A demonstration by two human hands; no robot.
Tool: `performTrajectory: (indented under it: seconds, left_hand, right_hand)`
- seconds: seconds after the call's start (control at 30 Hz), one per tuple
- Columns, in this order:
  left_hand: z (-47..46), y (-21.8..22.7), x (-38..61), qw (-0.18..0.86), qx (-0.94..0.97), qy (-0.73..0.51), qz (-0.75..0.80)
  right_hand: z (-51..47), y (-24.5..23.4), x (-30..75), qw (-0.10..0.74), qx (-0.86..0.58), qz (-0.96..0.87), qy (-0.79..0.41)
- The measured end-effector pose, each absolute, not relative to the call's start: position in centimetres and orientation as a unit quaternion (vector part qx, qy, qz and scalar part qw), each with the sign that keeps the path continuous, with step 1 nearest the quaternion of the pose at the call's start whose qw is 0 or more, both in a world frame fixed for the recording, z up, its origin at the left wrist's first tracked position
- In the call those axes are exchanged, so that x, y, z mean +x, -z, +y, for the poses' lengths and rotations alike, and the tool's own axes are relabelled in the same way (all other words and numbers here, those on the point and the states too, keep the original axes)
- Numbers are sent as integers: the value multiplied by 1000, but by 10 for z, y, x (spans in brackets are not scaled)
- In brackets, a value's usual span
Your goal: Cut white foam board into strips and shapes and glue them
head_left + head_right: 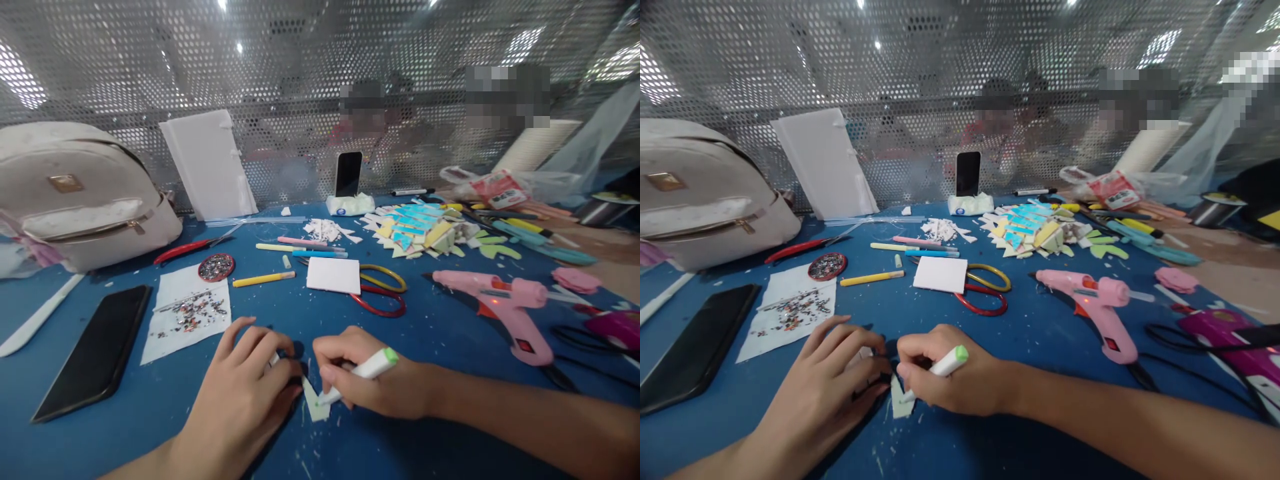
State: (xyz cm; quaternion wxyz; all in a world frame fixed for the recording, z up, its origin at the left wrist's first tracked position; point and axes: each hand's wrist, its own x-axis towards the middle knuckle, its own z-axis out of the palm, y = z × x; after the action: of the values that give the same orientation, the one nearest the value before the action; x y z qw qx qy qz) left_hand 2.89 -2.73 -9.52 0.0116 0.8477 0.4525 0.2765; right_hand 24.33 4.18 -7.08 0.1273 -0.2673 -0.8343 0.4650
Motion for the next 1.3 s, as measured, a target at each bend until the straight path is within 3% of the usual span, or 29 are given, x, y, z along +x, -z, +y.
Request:
performTrajectory:
  seconds: [0.4, 1.3]
  left_hand:
    - [-29, 98, 33, 113, 832, -278, 467]
    - [-25, 95, 34, 106, 843, -286, 443]
  right_hand:
    - [40, 71, 242, 145, -269, -833, -461]
    - [40, 76, 243, 123, -282, -797, -519]
